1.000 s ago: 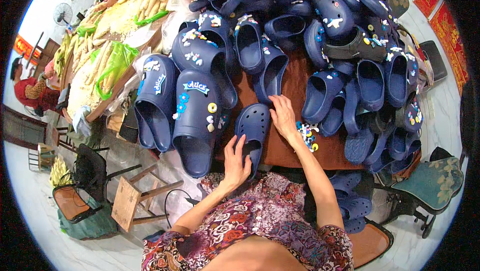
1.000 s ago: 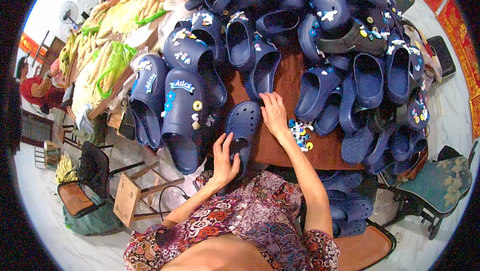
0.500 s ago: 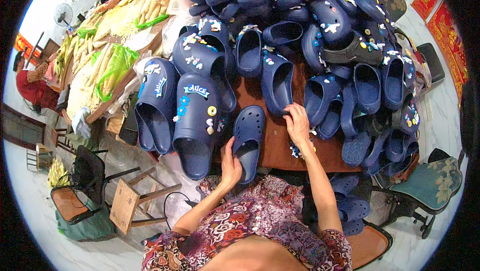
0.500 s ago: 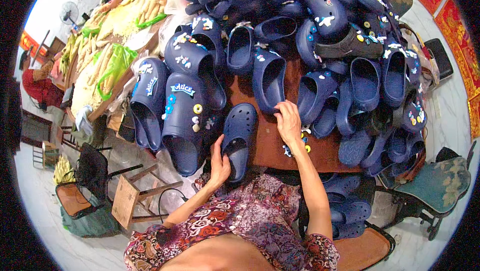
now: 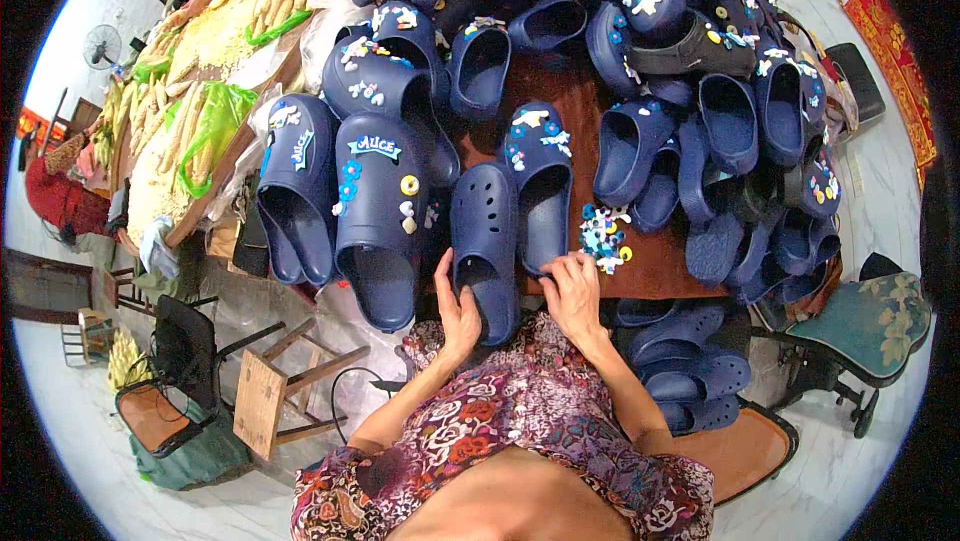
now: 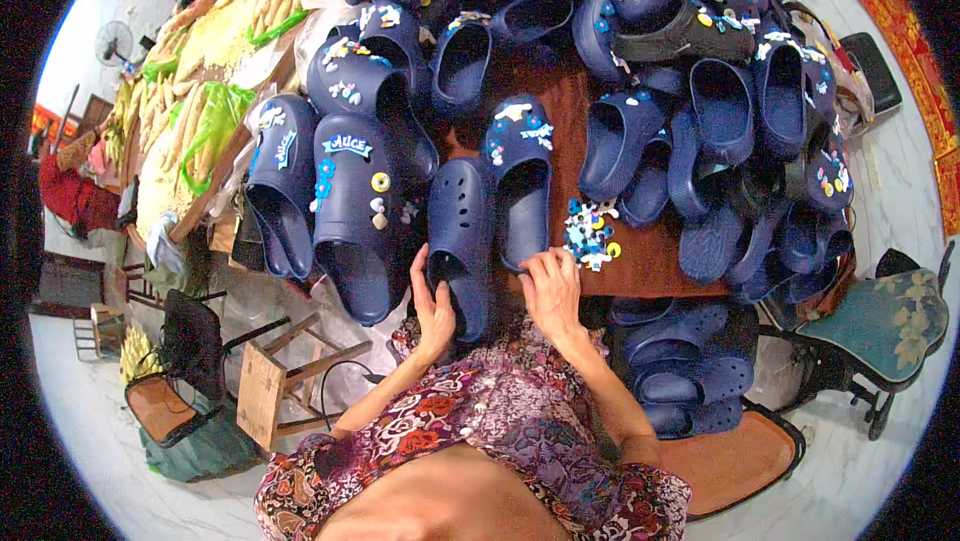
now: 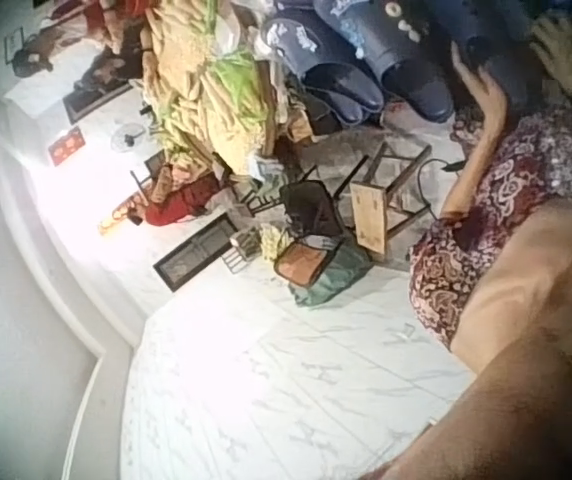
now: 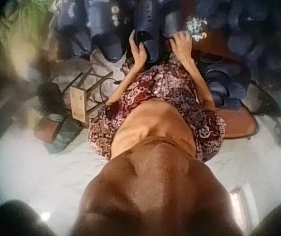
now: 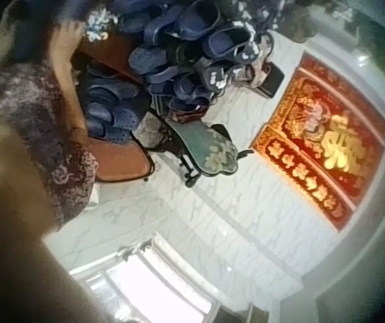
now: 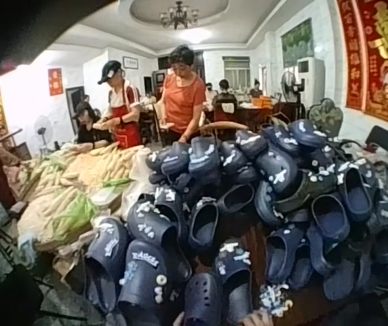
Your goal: Attaching decorative plastic charms to blue rubber clog shoes.
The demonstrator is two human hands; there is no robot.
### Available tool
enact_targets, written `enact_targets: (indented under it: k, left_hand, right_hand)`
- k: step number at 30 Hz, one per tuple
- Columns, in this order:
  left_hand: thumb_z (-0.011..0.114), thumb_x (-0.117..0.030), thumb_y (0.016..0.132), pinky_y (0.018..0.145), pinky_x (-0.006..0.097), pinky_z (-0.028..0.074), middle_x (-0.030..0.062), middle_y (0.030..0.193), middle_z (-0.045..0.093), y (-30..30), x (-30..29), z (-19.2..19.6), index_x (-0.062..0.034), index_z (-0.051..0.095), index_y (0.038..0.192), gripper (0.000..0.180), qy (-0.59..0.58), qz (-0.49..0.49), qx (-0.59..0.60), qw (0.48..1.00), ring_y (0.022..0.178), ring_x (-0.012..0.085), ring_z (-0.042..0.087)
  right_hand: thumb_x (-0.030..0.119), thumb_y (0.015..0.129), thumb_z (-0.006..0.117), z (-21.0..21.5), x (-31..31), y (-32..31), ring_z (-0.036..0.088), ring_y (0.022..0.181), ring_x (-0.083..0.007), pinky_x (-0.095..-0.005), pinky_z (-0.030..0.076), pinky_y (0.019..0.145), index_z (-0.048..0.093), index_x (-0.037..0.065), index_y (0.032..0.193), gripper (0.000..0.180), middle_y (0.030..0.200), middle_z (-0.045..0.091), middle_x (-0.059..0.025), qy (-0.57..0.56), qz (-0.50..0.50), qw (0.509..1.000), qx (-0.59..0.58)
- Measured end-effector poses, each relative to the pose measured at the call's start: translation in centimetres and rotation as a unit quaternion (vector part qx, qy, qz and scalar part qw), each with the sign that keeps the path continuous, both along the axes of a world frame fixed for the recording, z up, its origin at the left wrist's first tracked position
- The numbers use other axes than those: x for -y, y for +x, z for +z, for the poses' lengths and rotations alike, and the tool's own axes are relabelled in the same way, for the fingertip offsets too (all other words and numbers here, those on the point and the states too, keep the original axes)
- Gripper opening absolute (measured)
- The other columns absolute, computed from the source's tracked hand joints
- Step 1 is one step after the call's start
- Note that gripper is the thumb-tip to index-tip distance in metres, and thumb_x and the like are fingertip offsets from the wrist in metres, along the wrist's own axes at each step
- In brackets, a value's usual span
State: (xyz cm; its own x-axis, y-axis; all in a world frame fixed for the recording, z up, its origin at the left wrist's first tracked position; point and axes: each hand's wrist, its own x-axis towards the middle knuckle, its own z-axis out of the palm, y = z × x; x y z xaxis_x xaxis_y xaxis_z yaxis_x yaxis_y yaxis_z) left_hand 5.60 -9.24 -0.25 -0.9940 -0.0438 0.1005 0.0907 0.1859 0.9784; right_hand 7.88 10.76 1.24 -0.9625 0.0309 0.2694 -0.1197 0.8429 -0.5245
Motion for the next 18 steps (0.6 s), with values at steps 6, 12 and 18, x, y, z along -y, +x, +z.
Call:
enact_targets:
  k: [6, 12, 18]
  left_hand:
    - [0.039, 0.012, 0.08, 0.117, 0.039, 0.024, 0.0193, 0.145, 0.04, 0.5, -0.4, 0.6, 0.002, 0.033, 0.147, 0.068, -0.012, -0.044, -0.059, 0.997, 0.138, 0.0307, 0.036]
    - [0.043, 0.011, 0.071, 0.113, 0.044, 0.031, 0.0235, 0.142, 0.042, 0.0, -2.2, 3.9, 0.0031, 0.045, 0.14, 0.069, -0.162, -0.146, -0.22, 0.951, 0.132, 0.038, 0.042]
    - [0.048, 0.013, 0.069, 0.11, 0.043, 0.035, 0.0231, 0.141, 0.043, 0.2, -3.4, 4.1, -0.0018, 0.051, 0.138, 0.07, -0.153, -0.226, -0.224, 0.936, 0.13, 0.0365, 0.044]
  right_hand:
    - [0.022, 0.082, 0.075, 3.0, 0.5, 2.2, 0.048, 0.12, -0.0371, -0.0436, 0.041, 0.102, 0.056, 0.004, 0.122, 0.047, 0.122, 0.055, -0.0167, -0.197, -0.03, 0.98, 0.009]
    - [0.013, 0.067, 0.082, 7.0, 0.3, 1.5, 0.04, 0.13, -0.0443, -0.0484, 0.037, 0.11, 0.041, 0.009, 0.144, 0.086, 0.14, 0.037, -0.0242, -0.161, -0.042, 0.984, -0.062]
    - [-0.004, 0.065, 0.065, 6.8, -1.1, 3.2, 0.044, 0.127, -0.0408, -0.0485, 0.039, 0.109, 0.052, 0.009, 0.133, 0.071, 0.134, 0.045, -0.0186, -0.075, -0.103, 0.989, -0.077]
